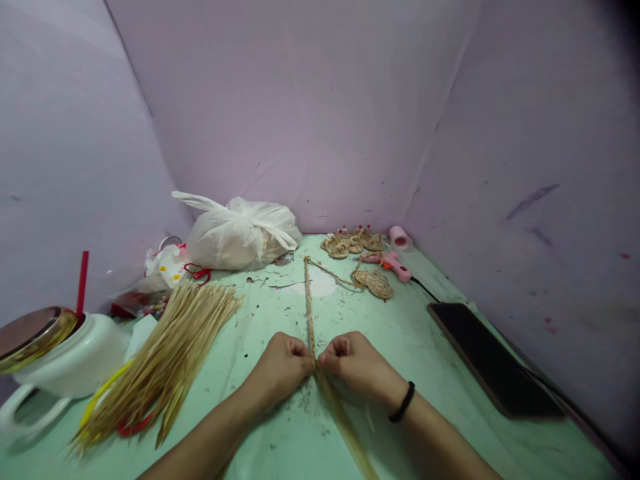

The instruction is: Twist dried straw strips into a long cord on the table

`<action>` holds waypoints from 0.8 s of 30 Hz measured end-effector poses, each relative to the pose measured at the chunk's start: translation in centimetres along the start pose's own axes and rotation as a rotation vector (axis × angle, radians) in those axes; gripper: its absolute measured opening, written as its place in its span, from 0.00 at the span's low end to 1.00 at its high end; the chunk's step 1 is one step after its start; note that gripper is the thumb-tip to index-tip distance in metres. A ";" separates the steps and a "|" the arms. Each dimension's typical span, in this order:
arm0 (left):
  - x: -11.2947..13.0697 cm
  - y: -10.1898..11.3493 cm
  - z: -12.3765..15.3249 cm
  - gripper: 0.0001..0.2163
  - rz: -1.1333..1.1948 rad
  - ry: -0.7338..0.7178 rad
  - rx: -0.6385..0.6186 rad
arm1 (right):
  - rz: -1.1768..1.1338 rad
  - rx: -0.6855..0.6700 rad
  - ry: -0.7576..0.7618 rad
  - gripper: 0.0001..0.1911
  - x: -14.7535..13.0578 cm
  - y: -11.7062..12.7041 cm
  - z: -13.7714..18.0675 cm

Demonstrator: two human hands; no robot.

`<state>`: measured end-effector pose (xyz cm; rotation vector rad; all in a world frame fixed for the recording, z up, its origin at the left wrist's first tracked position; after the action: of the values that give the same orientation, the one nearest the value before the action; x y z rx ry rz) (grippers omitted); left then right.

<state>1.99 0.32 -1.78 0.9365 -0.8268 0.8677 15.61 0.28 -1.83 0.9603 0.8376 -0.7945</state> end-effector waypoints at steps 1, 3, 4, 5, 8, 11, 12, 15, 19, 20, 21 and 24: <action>0.1 -0.1 0.0 0.05 -0.010 -0.005 0.009 | -0.063 -0.038 -0.033 0.09 -0.2 -0.1 0.1; 0.2 -0.1 0.1 0.05 0.000 0.014 0.012 | -0.095 -0.036 -0.065 0.07 -0.5 -0.6 0.5; 0.3 0.0 0.2 0.05 0.026 0.037 -0.002 | -0.053 0.006 -0.048 0.06 -0.7 -0.8 0.7; 0.3 0.2 0.3 0.06 0.062 0.066 -0.024 | 0.016 0.062 -0.012 0.05 -0.9 -1.1 1.0; 0.3 0.7 0.5 0.04 0.190 0.114 -0.102 | 0.263 0.183 0.146 0.06 -1.2 -2.4 2.2; 0.2 1.1 0.4 0.04 0.252 0.085 -0.141 | 0.428 0.214 0.251 0.10 -1.2 -3.7 3.2; 0.2 1.1 0.3 0.04 0.252 0.072 -0.141 | 0.461 0.219 0.276 0.10 -1.2 -4.0 3.5; 0.3 1.0 0.2 0.04 0.297 0.043 -0.102 | 0.474 0.176 0.312 0.08 -1.4 -3.5 3.6; 1.0 1.3 0.5 0.05 0.362 0.108 -0.150 | 0.246 0.311 0.254 0.12 -1.6 -0.3 2.4; 1.1 1.5 0.6 0.05 0.348 0.127 -0.181 | 0.151 0.373 0.229 0.12 -1.5 0.4 2.0; 1.2 1.6 0.7 0.05 0.334 0.139 -0.207 | 0.043 0.375 0.212 0.12 -1.4 0.8 1.5; 1.3 1.8 0.7 0.06 0.330 0.135 -0.236 | -0.292 0.079 0.102 0.12 -0.8 0.1 0.4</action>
<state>0.76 0.55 0.18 0.5353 -0.9580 1.0782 15.46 0.07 -0.97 0.9665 1.0574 -1.0417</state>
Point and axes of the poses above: each hand's wrist, its own z-axis away from the middle knuckle, its own y-axis out of the back of the hand, x = y × z, the point moved 1 cm from there along -z, towards the middle knuckle, and after that the axes turned 2 degrees about -x, right-handed, at the moved point
